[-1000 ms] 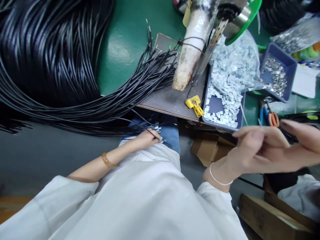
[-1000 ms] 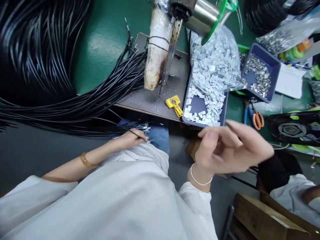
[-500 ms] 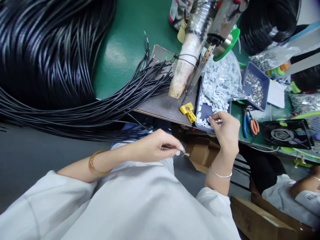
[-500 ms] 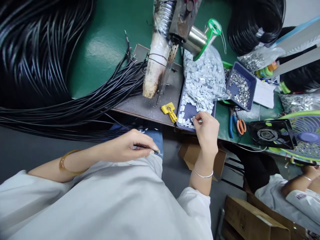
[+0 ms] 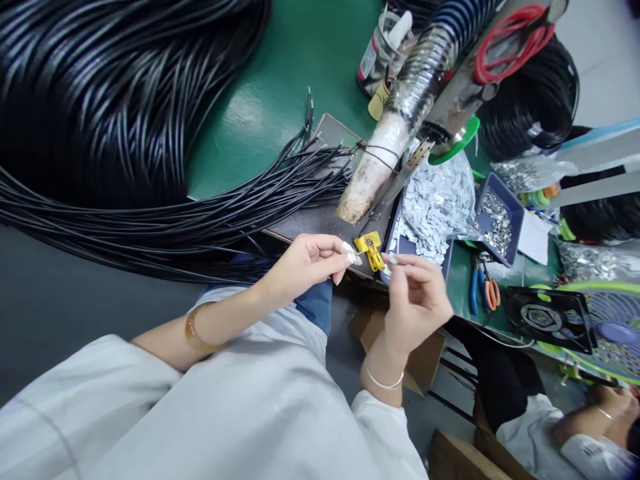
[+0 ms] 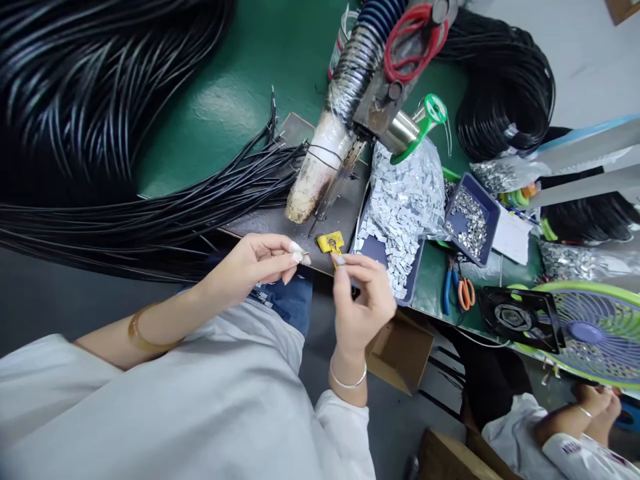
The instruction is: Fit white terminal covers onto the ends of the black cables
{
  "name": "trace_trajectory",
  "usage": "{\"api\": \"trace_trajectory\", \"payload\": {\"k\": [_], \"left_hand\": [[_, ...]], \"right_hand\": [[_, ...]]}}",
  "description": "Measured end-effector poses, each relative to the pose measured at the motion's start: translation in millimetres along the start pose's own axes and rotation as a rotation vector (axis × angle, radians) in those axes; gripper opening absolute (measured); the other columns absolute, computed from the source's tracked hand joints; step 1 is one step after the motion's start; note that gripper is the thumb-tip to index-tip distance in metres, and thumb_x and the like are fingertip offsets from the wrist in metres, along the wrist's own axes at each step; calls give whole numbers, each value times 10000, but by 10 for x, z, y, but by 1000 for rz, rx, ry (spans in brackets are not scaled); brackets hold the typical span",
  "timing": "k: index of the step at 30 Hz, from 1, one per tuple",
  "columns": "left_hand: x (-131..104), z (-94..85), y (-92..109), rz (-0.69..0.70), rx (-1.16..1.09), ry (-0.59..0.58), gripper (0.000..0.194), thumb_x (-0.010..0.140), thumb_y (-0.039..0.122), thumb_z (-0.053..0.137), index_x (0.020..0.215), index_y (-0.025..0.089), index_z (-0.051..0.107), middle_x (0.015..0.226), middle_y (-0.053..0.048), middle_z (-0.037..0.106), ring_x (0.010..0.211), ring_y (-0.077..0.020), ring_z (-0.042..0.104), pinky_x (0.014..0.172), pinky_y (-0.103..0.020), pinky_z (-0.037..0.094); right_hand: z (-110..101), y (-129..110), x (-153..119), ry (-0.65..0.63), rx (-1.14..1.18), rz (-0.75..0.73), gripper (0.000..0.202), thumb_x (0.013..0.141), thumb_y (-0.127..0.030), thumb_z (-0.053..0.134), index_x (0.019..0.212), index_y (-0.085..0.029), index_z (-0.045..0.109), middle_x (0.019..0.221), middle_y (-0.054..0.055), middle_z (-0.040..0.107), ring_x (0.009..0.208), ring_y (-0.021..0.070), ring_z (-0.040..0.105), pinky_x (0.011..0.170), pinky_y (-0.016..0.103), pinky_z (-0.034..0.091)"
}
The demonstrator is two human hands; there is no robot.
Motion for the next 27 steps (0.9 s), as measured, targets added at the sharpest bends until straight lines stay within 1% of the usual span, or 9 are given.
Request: {"api": "trace_trajectory", "payload": {"k": [3,5,9,13,18,20,23,26,27], "left_hand": [[3,29,46,6,88,-25,174,804,246,677,685,128,632,537,30,576,469,-48,435,476,-183,324],[4,53,51,1,141,-49,193,810,242,666,661,125,633,540,23,580,505,-61,478,516,-185,366],[4,77,36,-6,196,-87,197,801,242,681,652,121,641,560,14,594,546,-74,503,567,-194,401],[8,93,22,-22,207,-124,225,818,257,671,641,124,629,546,17,582,529,-71,481,543,-190,378],[18,118,13,-42,175,-149,172,823,219,662,683,122,632,541,23,583,511,-59,469,509,-169,355],[14,125,3,-48,170,-160,158,818,207,669,689,122,633,538,26,582,507,-54,465,507,-163,359],[11,111,-5,-35,171,-173,162,818,228,676,700,118,663,540,30,569,497,-52,457,505,-167,374],[24,90,0,4,186,-192,151,788,258,709,747,113,724,641,-4,644,570,-76,528,563,-189,440],[31,76,6,17,198,-186,144,770,256,724,757,112,736,691,-20,675,612,-89,560,598,-200,466]], "right_hand": [[264,50,-106,-169,137,86,61,849,-196,664,831,-239,703,903,19,711,842,159,703,691,306,598],[342,121,-133,-223,188,126,71,841,-190,676,853,-245,718,922,21,719,863,156,701,696,297,600],[332,166,-136,-223,199,118,106,829,-163,685,867,-253,724,929,18,725,863,155,697,722,311,602],[301,101,-141,-230,155,67,147,821,-133,685,878,-263,724,930,14,732,872,162,693,769,347,599],[263,-2,-146,-204,36,-10,137,825,-141,675,878,-261,715,933,20,733,880,178,699,786,374,605],[276,48,-142,-216,67,32,114,830,-159,673,869,-258,711,934,23,729,875,175,699,763,355,605],[363,211,-142,-293,253,161,54,835,-199,677,831,-246,704,942,26,719,874,163,700,732,315,607],[489,326,-165,-401,411,256,72,827,-270,697,770,-226,696,970,42,712,882,173,706,795,354,622],[503,350,-170,-407,420,274,85,826,-284,700,767,-223,698,971,45,709,890,178,708,820,374,624]]}}
Point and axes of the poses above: each hand's wrist, its own x-axis towards the middle knuckle, its own z-axis out of the palm, y = z × x, the point moved 9 cm from there along x, towards the middle knuckle
